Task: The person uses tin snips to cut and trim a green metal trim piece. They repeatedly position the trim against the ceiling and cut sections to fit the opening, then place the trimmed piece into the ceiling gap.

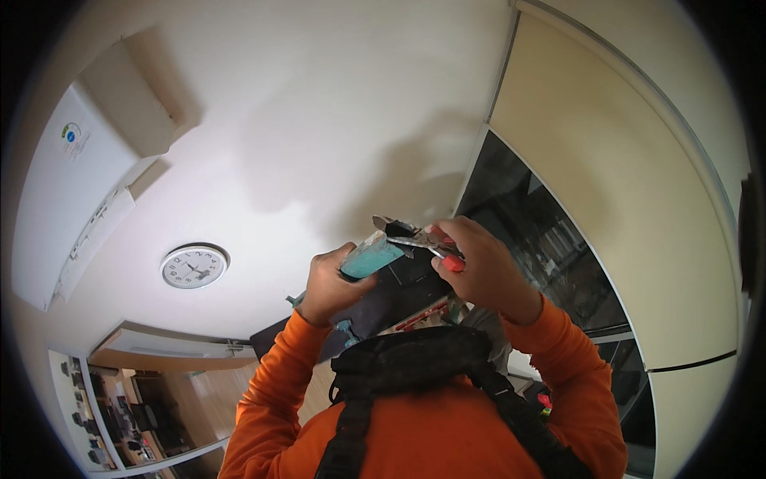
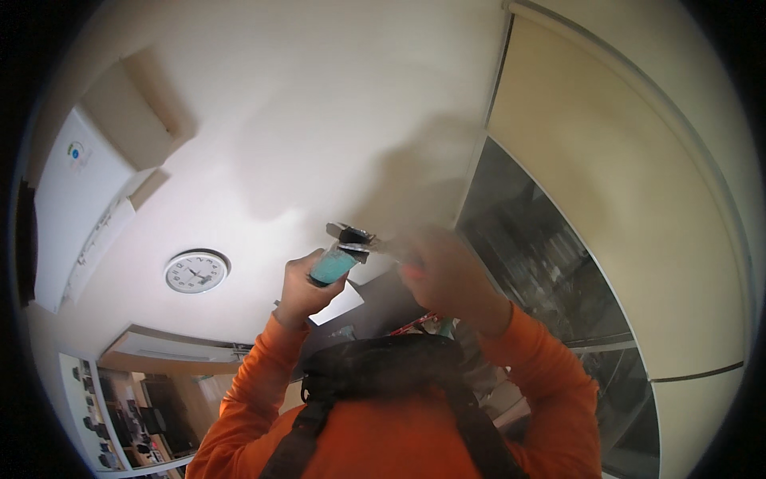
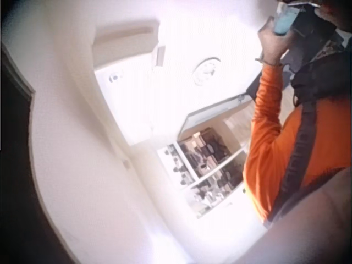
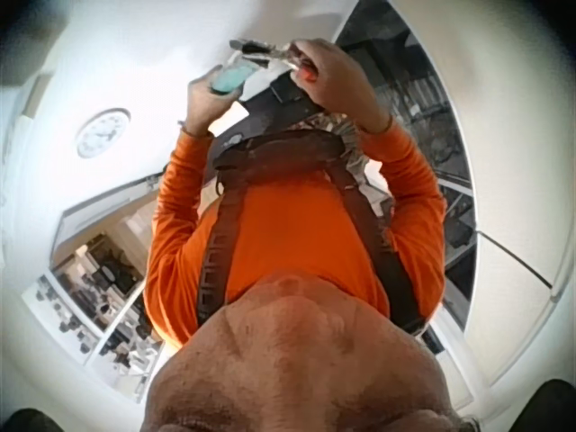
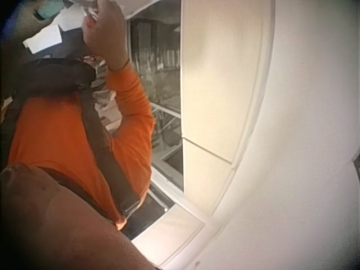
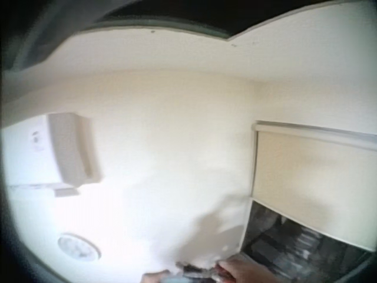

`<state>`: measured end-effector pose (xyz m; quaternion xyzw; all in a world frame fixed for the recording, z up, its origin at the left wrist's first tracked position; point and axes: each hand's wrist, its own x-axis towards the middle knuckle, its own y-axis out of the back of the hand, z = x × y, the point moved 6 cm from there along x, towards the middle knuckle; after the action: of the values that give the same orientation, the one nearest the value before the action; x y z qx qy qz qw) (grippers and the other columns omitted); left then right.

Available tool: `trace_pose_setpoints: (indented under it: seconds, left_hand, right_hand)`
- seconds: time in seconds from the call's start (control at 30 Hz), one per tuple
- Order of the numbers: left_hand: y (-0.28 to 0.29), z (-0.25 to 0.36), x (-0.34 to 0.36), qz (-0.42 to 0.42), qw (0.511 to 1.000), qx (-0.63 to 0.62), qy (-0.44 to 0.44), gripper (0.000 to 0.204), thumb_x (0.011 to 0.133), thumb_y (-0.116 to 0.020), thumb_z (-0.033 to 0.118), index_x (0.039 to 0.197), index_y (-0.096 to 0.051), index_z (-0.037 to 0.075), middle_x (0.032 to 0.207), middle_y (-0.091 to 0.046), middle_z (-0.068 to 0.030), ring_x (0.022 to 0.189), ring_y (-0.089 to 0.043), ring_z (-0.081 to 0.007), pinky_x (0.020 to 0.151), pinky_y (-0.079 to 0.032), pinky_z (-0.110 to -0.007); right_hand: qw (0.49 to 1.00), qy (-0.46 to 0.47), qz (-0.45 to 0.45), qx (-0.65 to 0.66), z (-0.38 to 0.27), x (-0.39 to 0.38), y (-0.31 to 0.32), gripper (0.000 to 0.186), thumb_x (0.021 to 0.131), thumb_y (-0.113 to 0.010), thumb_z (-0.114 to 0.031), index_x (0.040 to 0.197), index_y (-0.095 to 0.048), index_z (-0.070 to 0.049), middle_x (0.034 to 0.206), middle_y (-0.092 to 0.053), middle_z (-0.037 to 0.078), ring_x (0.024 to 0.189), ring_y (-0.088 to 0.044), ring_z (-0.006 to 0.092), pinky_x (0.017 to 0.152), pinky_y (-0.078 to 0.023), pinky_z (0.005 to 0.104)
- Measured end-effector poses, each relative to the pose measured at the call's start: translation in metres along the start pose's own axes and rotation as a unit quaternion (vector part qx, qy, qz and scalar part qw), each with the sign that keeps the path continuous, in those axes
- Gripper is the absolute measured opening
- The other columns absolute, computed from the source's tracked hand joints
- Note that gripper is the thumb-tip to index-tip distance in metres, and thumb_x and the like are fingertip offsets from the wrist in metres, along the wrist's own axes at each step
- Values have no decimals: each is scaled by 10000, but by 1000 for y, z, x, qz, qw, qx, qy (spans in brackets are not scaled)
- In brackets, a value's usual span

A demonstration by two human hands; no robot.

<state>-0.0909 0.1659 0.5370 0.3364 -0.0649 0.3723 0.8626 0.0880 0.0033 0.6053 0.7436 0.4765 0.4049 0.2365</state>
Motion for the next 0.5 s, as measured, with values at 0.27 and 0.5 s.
trace_pose_setpoints:
  seconds: [0.27, 0.5]
  left_hand:
    - [13, 8, 5, 2, 999, 47, -4, 256, 713, -803, 159, 873, -655, 23, 740, -688, -137, 646, -699, -309, 639, -557, -363]
    - [19, 14, -12, -3, 999, 48, 24, 267, 711, -813, 160, 887, -664, 27, 748, -692, -143, 650, -696, -312, 641, -558, -360]
  right_hand:
    - [996, 75, -24, 33, -4, 8, 5, 495, 832, -728, -31, 1304, -577, -18, 1131, -634, 166, 1037, -631, 340, 949, -507, 423]
    - [995, 89, -52, 14, -17, 11, 13, 587, 794, -750, -28, 1352, -568, -31, 1168, -604, 143, 1047, -615, 312, 963, -493, 410]
